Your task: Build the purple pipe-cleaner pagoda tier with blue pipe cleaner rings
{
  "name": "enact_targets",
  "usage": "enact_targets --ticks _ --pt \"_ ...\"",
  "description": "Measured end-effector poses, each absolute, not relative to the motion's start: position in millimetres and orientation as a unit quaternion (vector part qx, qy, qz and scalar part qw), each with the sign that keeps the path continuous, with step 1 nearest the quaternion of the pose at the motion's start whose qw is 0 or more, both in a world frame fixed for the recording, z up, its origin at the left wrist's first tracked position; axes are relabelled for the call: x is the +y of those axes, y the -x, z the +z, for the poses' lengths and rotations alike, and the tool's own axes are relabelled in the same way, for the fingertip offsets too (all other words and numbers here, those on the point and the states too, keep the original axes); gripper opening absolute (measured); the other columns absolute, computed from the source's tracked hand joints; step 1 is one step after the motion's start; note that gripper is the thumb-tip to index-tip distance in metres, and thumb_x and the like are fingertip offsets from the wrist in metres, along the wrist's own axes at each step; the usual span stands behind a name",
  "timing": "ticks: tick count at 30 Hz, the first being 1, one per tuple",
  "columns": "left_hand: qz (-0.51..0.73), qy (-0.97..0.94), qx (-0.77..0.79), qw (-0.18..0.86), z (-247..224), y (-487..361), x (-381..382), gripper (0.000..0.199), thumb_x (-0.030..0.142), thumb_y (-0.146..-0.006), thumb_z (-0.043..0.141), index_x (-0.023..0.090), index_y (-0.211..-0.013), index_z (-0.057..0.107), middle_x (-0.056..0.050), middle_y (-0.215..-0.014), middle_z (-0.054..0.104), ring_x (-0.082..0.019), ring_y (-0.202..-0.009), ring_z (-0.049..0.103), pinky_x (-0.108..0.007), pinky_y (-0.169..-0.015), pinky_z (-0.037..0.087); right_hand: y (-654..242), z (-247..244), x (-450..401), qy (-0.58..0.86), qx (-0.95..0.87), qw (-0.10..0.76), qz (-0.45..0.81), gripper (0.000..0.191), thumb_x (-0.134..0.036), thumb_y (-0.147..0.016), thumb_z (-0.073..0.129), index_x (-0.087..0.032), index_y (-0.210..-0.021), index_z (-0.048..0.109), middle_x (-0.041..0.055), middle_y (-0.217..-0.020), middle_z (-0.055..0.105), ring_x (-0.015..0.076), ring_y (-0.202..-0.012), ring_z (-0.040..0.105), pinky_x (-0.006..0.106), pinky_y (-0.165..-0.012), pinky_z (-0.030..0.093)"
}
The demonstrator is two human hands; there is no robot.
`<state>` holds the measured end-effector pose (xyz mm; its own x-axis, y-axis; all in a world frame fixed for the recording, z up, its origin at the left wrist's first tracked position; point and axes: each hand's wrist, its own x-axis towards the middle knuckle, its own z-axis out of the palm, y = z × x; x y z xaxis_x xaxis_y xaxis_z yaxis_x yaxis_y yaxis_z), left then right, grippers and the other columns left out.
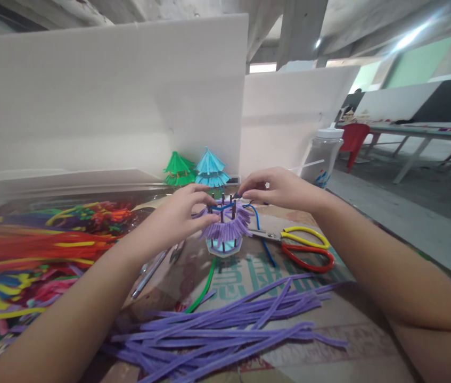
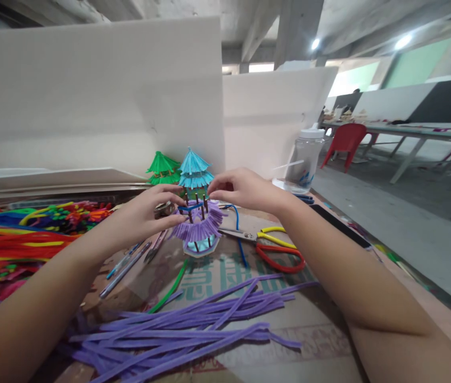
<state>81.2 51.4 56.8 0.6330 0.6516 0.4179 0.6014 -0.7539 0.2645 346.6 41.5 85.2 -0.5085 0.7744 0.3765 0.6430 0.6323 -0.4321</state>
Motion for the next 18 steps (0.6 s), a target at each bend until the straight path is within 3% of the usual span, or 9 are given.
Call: enact_targets --ticks 3,7,11,18 --pt "0.27 -0.881 0.386 0.038 58 -83 42 0.059 0.059 -0.085 0.065 0.02 -0.129 0.06 -0.013 -0.138 0.057 -0.032 -0.129 0.054 -0.047 -0.11 0.043 -353 87 44 0.461 -0.844 0.249 0.11 0.033 -0.045 -0.09 0.057 -0.017 -0.082 0.071 0.0027 -0.072 0.069 0.0139 -0.065 0.059 0.026 -0.057 0.04" --pt "0.27 -0.864 0.422 0.054 43 -93 43 0.1 0.062 -0.077 0.073 0.017 -0.154 0.028 -0.02 -0.149 0.048 -0.037 -0.136 0.049 -0.051 -0.11 0.043 -376 77 64 0.548 -0.826 0.109 0.074 0.037 -0.05 -0.091 0.057 -0.019 -0.076 0.071 0.0024 -0.065 0.066 0.0133 -0.056 0.054 0.028 -0.053 0.032" --pt "0.298 -0.861 0.406 0.068 27 -100 55 0.102 0.062 -0.079 0.07 0.018 -0.157 0.021 -0.021 -0.151 0.045 -0.036 -0.14 0.045 -0.051 -0.113 0.04 -403 53 92 0.635 -0.771 0.034 0.033 0.03 -0.048 -0.083 0.066 -0.019 -0.079 0.074 0.0061 -0.074 0.07 0.0175 -0.063 0.057 0.03 -0.057 0.031" --pt "0.273 -0.863 0.391 0.17 27 -96 61 0.099 0.051 -0.083 0.069 0.017 -0.159 0.016 -0.021 -0.145 0.052 -0.033 -0.131 0.056 -0.051 -0.11 0.045 -427 16 114 0.675 -0.728 0.092 0.074 0.026 -0.037 -0.09 0.059 -0.016 -0.088 0.074 0.0097 -0.084 0.073 0.0196 -0.072 0.061 0.029 -0.061 0.036"
